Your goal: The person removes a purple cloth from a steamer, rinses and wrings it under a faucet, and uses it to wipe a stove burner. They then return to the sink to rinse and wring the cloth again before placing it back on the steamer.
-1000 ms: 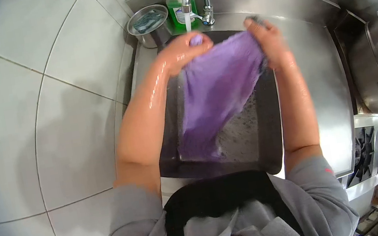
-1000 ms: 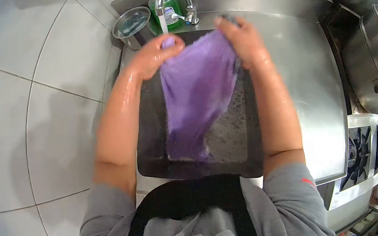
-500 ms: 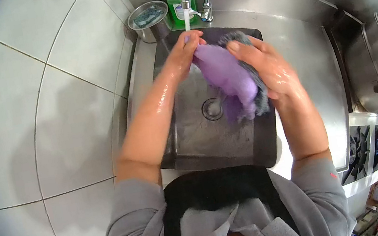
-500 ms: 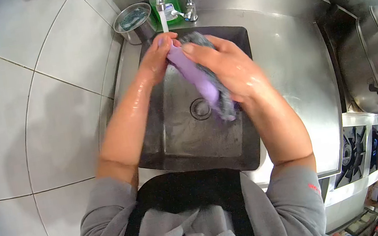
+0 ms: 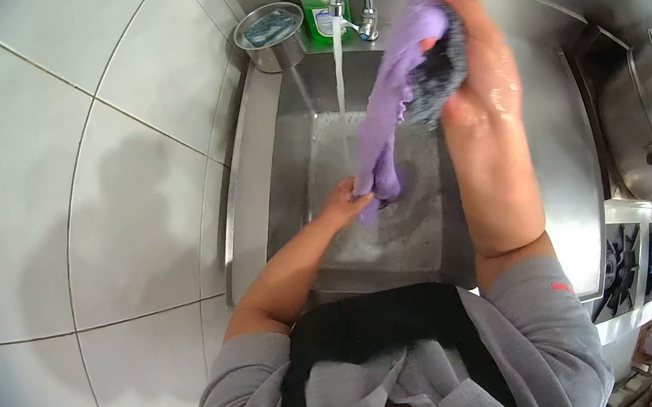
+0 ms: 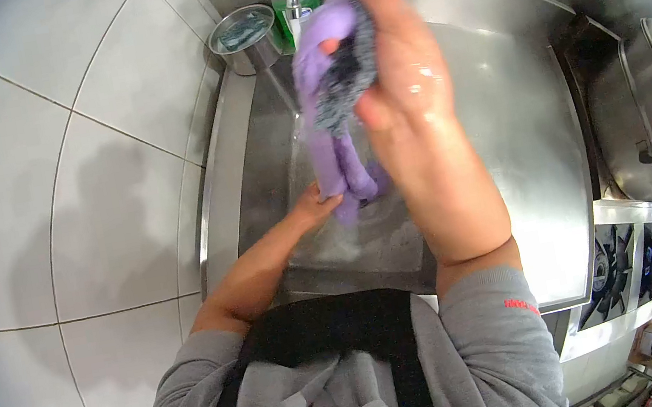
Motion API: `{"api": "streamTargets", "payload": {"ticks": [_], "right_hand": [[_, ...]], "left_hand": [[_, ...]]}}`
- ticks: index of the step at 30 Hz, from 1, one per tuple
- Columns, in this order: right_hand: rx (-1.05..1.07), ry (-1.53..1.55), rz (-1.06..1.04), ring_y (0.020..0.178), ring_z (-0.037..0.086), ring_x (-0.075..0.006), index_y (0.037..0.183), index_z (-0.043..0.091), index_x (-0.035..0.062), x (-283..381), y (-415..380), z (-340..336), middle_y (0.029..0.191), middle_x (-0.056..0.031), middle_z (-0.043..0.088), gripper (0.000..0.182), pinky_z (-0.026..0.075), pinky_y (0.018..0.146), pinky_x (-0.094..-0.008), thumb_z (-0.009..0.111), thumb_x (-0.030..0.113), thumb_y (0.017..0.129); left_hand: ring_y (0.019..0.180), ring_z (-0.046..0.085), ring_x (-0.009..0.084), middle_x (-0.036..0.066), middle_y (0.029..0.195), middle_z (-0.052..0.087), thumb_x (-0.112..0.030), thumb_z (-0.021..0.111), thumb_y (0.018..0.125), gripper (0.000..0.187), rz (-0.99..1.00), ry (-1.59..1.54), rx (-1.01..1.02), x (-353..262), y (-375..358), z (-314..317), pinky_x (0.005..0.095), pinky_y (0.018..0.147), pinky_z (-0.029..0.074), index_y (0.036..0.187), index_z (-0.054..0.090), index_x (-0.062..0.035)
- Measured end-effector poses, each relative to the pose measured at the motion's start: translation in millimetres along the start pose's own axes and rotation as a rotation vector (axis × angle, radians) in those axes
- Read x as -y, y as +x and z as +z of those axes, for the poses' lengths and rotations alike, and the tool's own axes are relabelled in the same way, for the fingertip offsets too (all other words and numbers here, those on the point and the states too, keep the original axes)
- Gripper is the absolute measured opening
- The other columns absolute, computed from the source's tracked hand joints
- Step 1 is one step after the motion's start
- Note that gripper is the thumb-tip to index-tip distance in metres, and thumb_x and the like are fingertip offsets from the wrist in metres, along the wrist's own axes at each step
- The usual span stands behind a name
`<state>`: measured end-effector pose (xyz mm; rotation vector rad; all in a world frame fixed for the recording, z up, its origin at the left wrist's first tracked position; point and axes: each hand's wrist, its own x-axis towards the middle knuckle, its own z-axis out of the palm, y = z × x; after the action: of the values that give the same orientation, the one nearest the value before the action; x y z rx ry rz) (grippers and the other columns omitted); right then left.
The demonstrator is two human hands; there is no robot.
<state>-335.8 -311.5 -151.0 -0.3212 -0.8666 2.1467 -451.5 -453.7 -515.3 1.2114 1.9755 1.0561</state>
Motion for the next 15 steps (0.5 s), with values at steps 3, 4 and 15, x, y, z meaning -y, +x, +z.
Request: {"api": "streamTargets", "payload": {"ticks": [3, 4, 15], "right_hand": [[-0.057, 0.165, -0.172, 0.051, 0.056, -0.0155, 0.088, 0.056, 0.004, 17, 6, -10, 0.067, -0.0053, 0.058, 0.011, 0.05, 0.047, -0.0268, 0.062, 0.013, 0.084], [-0.094, 0.165, -0.243, 0.052, 0.057, -0.0162, 0.087, 0.056, 0.0036, 20, 13, -19, 0.068, -0.0057, 0.058, 0.011, 0.051, 0.048, -0.0278, 0.062, 0.012, 0.084], [-0.607, -0.559, -0.537, 0.062, 0.049, -0.0122, 0.082, 0.048, -0.0005, -124, 136, -224, 0.07, -0.0066, 0.052, 0.019, 0.045, 0.06, -0.0302, 0.059, 0.014, 0.084]], "left_hand": [[0.108, 0.054, 0.0206, 0.013, 0.118, 0.057, -0.033, 0.054, 0.088, 0.051, -0.313, -0.01, 0.284, -67, -27, -47, 0.0348, 0.093, 0.041, 0.124, 0.048, 0.0019], [0.109, 0.053, 0.0223, 0.015, 0.119, 0.056, -0.035, 0.052, 0.088, 0.05, -0.308, -0.06, 0.379, -58, -35, -51, 0.0355, 0.092, 0.041, 0.121, 0.049, 0.0027], [0.091, 0.057, 0.0272, 0.014, 0.096, 0.058, -0.029, 0.05, 0.089, 0.033, -0.146, 0.126, 0.575, -46, -97, -60, 0.0382, 0.083, 0.043, 0.105, 0.057, -0.0004]]}}
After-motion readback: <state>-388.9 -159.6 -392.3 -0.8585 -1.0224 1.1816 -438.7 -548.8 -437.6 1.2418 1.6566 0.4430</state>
